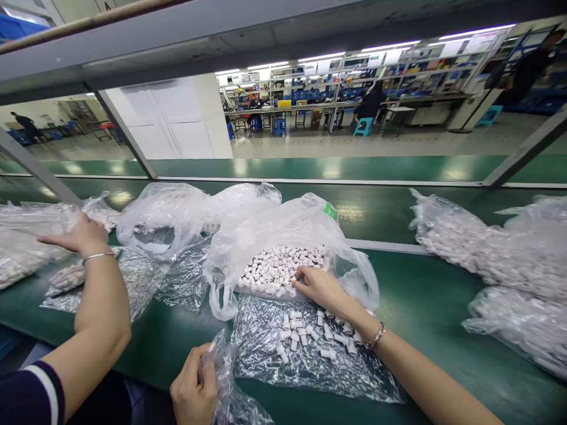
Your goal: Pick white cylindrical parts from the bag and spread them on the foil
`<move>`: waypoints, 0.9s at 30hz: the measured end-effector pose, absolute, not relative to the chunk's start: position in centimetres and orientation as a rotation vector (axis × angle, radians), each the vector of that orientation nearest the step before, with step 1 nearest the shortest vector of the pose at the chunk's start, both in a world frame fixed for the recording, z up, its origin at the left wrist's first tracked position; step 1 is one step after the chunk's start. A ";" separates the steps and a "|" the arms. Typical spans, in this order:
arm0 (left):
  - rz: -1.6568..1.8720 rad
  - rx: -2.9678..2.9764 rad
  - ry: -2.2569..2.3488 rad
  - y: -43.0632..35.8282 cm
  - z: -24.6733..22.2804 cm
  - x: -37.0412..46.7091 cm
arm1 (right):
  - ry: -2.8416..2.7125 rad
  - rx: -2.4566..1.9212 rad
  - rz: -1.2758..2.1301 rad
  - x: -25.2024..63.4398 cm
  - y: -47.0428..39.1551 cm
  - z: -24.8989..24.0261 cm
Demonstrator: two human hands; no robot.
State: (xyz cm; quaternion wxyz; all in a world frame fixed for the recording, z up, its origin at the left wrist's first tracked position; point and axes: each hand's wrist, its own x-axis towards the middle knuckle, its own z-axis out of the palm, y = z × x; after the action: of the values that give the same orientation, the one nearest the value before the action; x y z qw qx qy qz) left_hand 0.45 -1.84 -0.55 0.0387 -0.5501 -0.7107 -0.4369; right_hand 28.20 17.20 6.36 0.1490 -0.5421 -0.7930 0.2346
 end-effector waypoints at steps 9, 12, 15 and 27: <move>-1.283 -1.780 -2.075 -1.8 -1.2 -0.7 | -1.560 -1.024 1.677 31.1 18.3 8.7; -1.273 -1.788 -2.055 -1.8 -1.3 -0.8 | -1.759 -1.107 1.519 30.9 18.2 8.8; -1.268 -1.780 -2.049 -1.7 -1.3 -0.8 | -2.156 -1.200 1.131 30.4 17.8 8.2; -1.351 -1.615 -2.206 -1.5 -0.6 -0.2 | -2.534 -1.171 0.824 29.4 16.8 7.8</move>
State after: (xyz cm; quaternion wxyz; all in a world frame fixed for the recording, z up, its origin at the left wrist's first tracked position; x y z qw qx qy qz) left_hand -0.20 -1.49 -0.59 0.0459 -0.5291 -0.7225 -0.4426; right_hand 29.39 16.79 7.81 0.1154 -0.3997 -0.8647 0.2813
